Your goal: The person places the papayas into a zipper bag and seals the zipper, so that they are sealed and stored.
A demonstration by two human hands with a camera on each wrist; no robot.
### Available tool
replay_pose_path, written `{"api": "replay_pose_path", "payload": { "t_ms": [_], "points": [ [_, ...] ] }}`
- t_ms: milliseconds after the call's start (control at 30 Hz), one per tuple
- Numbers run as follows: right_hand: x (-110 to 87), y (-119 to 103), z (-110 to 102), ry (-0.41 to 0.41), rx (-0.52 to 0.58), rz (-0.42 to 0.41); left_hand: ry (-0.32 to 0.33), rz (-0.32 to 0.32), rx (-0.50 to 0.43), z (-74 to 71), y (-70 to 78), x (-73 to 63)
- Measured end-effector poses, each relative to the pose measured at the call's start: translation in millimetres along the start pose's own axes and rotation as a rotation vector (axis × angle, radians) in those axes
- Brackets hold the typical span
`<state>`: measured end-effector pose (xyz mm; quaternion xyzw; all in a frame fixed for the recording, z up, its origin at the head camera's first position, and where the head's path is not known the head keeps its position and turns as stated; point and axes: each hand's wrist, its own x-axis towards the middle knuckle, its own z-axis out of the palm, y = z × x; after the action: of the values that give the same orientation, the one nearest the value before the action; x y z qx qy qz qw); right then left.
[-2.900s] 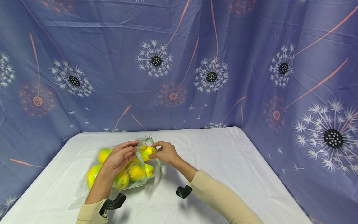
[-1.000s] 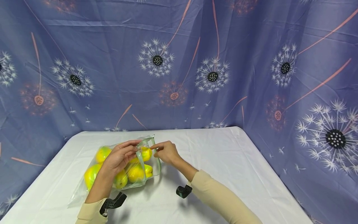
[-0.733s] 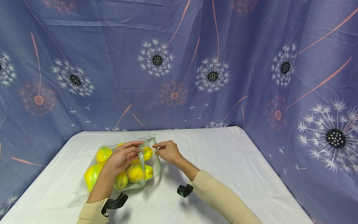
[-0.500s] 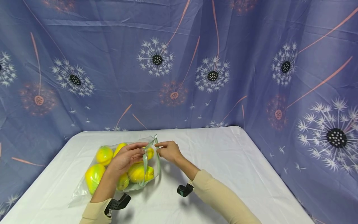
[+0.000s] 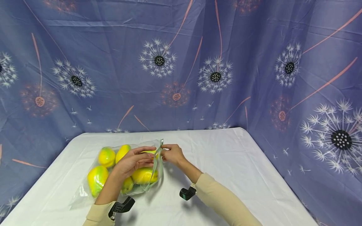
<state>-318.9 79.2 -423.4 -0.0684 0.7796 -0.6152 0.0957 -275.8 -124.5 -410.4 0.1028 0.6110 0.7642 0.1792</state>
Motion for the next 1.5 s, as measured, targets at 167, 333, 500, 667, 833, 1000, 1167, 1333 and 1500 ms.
{"api": "replay_pose_path", "payload": {
  "t_ms": [167, 333, 500, 667, 833, 1000, 1167, 1333, 1500],
  "points": [
    [0.7, 4, -4, 0.015, 0.036, 0.01, -0.026, -0.002, 0.007, 1.8, -2.0, 1.6],
    [2.6, 9, -6, 0.015, 0.009, 0.032, -0.054, -0.021, 0.041, 4.7, -6.9, 1.6],
    [3.3, 15, -9, 0.004, -0.02, 0.067, -0.11, -0.042, 0.029, 8.9, -10.7, 3.4],
    [3.5, 18, -13, 0.022, -0.021, 0.078, -0.128, -0.095, 0.024, 13.1, -9.8, 5.3],
    [4.9, 18, -17, 0.033, -0.008, 0.079, -0.148, -0.148, 0.093, 15.9, -4.8, 7.5],
    [6.6, 18, -21, 0.045, -0.022, 0.074, -0.121, -0.156, 0.15, 15.7, 4.5, 13.3],
    [6.7, 18, -25, 0.069, -0.029, 0.075, -0.078, -0.149, 0.201, 14.0, 19.0, 28.1],
    [8.0, 17, -28, 0.088, -0.023, 0.085, -0.033, -0.142, 0.308, 13.5, 36.4, 50.7],
    [11.4, 17, -29, 0.095, -0.026, 0.083, -0.004, -0.158, 0.484, 14.7, 49.4, 73.1]
  ]
}}
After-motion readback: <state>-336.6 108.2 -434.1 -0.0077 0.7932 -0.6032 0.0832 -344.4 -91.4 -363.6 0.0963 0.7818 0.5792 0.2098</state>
